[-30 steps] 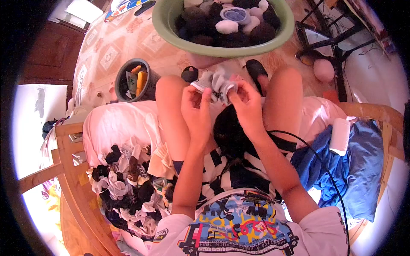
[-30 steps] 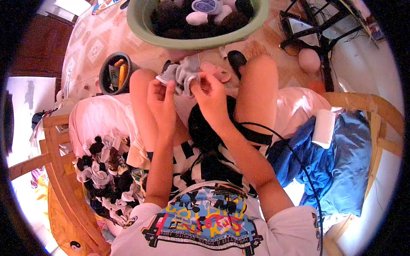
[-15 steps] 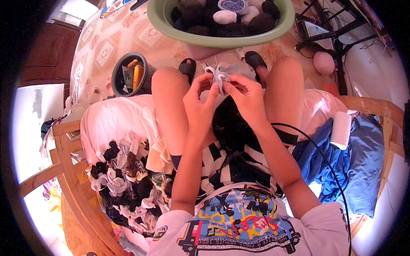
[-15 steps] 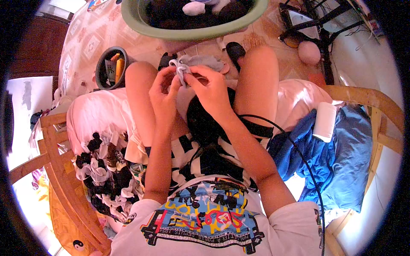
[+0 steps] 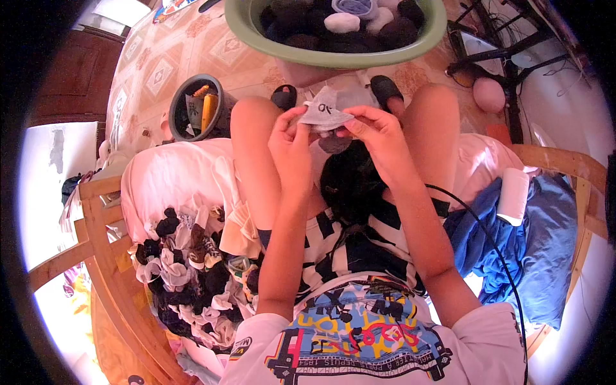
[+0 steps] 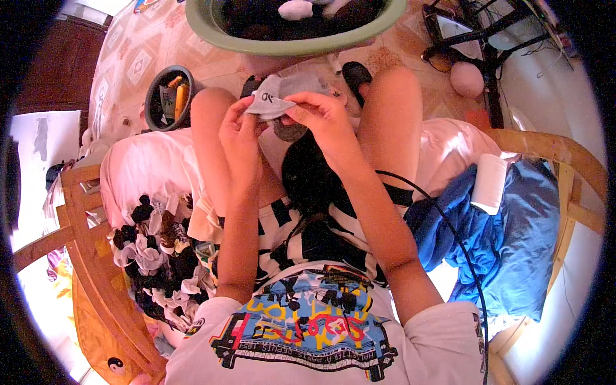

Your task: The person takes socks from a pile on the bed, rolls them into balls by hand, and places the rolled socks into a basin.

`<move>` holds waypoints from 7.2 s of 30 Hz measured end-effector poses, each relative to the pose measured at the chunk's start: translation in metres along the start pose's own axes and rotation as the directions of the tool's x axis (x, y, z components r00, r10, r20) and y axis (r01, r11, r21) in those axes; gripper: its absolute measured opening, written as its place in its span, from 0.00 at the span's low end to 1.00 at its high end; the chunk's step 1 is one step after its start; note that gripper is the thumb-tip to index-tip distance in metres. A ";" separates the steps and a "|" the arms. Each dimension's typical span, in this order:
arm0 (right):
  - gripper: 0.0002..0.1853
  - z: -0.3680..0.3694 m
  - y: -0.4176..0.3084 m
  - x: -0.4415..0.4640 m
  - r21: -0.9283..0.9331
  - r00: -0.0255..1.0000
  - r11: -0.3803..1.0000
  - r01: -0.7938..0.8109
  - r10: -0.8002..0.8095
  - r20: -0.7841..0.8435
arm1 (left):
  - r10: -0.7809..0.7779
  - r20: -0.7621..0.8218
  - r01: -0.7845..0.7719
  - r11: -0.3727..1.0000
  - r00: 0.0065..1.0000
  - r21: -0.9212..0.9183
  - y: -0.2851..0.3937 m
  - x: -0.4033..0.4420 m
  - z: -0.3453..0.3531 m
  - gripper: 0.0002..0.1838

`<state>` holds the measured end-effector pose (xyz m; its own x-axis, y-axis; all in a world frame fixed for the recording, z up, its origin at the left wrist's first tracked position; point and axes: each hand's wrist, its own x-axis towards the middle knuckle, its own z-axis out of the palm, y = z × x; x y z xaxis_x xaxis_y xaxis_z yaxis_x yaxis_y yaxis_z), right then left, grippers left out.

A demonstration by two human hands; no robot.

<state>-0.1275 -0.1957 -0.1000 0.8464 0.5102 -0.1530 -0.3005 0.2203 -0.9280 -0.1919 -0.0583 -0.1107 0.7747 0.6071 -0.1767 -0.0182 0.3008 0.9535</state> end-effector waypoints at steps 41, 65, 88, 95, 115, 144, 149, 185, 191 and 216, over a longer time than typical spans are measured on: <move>0.19 0.017 0.008 0.001 0.009 0.986 0.991 -0.137 0.135 0.101 | -0.131 0.367 0.334 0.752 0.921 -0.568 0.014 -0.005 0.000 0.23; 0.06 0.016 0.010 -0.001 -0.458 0.890 0.836 0.303 -0.420 -0.176 | 0.349 0.084 -0.357 0.874 0.933 0.329 -0.001 -0.002 0.007 0.19; 0.04 0.006 0.002 0.000 -0.358 0.948 0.928 0.106 -0.203 -0.246 | 0.403 0.102 -0.381 0.711 0.910 0.591 -0.001 -0.011 0.012 0.13; 0.08 -0.003 -0.001 0.003 0.489 0.967 0.842 -0.227 0.254 0.011 | 0.099 0.055 -0.108 0.976 0.994 0.188 -0.008 -0.001 0.003 0.09; 0.12 0.010 0.002 0.004 -0.012 0.984 0.999 0.049 -0.051 -0.169 | -0.129 0.307 0.252 0.878 0.943 -0.407 0.004 0.003 -0.004 0.17; 0.10 0.010 0.016 0.002 -0.414 0.962 0.899 0.141 -0.224 -0.158 | 0.451 0.276 -0.510 0.560 0.849 0.653 0.006 -0.007 0.010 0.31; 0.09 0.022 -0.002 -0.005 -0.683 0.881 0.675 0.279 -0.463 -0.098 | 0.529 0.222 -0.471 0.399 0.819 0.786 0.010 -0.015 0.015 0.24; 0.07 -0.009 -0.005 0.002 0.459 0.941 0.825 -0.330 0.248 0.232 | -0.194 0.367 0.338 0.860 0.909 -0.382 -0.007 0.003 -0.011 0.19; 0.05 -0.003 0.002 0.003 0.426 0.940 0.841 -0.335 0.272 0.204 | -0.215 0.420 0.407 0.797 0.882 -0.446 -0.002 -0.002 -0.001 0.20; 0.10 0.005 0.026 0.009 -0.067 0.988 0.996 -0.058 0.048 -0.145 | -0.354 0.366 0.485 0.787 0.861 -0.381 0.013 -0.005 0.001 0.15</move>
<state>-0.1295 -0.1813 -0.1242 0.8856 0.3944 -0.2452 -0.3195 0.1343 -0.9380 -0.1959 -0.0583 -0.0970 0.9045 0.1472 -0.4002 0.1207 0.8118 0.5714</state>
